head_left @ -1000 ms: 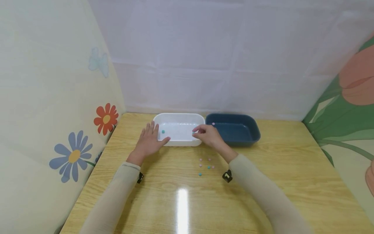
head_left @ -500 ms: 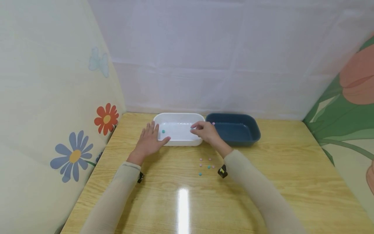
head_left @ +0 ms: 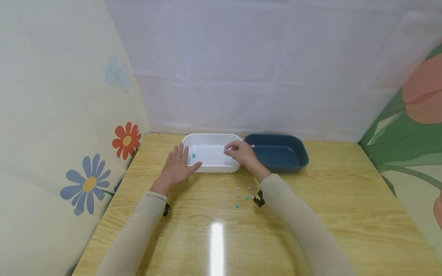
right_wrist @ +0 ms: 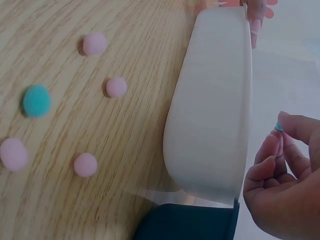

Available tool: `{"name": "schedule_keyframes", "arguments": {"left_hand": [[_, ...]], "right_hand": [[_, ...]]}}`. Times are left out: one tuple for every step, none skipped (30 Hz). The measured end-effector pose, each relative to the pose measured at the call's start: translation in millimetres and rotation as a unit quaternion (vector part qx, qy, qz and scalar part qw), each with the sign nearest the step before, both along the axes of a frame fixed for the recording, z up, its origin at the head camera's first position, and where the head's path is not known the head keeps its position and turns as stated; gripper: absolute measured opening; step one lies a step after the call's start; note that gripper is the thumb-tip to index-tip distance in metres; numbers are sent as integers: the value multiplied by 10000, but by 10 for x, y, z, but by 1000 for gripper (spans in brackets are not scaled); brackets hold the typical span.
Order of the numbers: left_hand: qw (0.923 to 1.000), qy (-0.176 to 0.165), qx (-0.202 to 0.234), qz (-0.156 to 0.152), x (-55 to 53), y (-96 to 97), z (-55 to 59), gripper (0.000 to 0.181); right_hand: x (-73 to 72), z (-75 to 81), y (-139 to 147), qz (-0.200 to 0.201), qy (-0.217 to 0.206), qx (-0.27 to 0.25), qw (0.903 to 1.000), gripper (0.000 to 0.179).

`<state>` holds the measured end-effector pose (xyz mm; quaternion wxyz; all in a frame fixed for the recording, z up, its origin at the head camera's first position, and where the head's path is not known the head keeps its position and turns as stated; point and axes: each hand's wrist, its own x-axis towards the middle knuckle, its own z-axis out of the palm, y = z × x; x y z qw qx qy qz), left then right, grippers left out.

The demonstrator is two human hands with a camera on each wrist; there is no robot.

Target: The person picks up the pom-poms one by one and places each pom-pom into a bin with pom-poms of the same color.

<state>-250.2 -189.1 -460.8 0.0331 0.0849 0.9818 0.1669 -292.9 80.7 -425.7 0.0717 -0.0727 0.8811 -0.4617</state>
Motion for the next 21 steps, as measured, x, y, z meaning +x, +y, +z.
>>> {"name": "schedule_keyframes", "arguments": {"left_hand": [[10000,8,-9,4,3,2,3,104],[10000,12,-13,8,6,5,6,104],[10000,15,-19,11,8,6,8,104],[10000,23,-27,12,8,7,8,104],[10000,25,-35,15,8,8,8,104],[10000,25,-36,18,8,8,8,104],[10000,22,-36,29,12,8,9,103],[10000,18,-33,36,11,7,8,103],[10000,16,-30,41,10,6,7,103],[10000,9,-28,43,8,4,5,103],[10000,-1,-20,39,6,2,3,104],[10000,-8,-23,42,2,0,-2,104],[10000,-17,-28,46,-1,-3,-5,104],[10000,-23,-33,43,-5,-5,-9,105],[10000,-28,-30,42,-8,-6,-11,105],[10000,-30,-25,43,-10,-6,-12,105],[10000,-33,-14,43,-13,-4,-13,105],[10000,-34,-13,51,-14,-3,-13,106],[10000,-34,-3,51,-13,-1,-8,106],[10000,-35,4,49,-14,1,-7,106],[10000,-35,7,55,-14,3,-4,106]], "right_hand": [[-6,-1,-7,-5,-6,-20,10000,21],[-12,-2,-14,-11,3,-23,10000,21],[-21,-3,-21,-26,3,-30,10000,21],[-29,-5,-28,-36,20,-12,10000,21],[-37,-7,-36,-52,27,-12,10000,21],[-45,-8,-44,-67,29,-10,10000,21],[-53,-10,-52,-81,27,0,10000,21],[-61,-11,-59,-96,33,40,9999,21],[-70,-13,-66,-105,31,56,9999,21],[-77,-15,-74,-105,22,75,9999,21],[-86,-17,-81,-101,16,93,9999,21],[-95,-17,-87,-95,13,121,9999,21],[-105,-19,-92,-85,16,163,9998,22],[-115,-20,-97,-76,26,204,9998,22],[-127,-21,-100,-71,25,224,9997,23],[-138,-21,-104,-66,37,264,9996,24],[-152,-22,-106,-68,47,293,9995,24],[-166,-22,-107,-72,46,303,9995,24],[-179,-23,-109,-69,52,328,9994,25],[-193,-24,-110,-68,56,339,9994,25],[-206,-25,-112,-73,50,342,9994,25]]}}
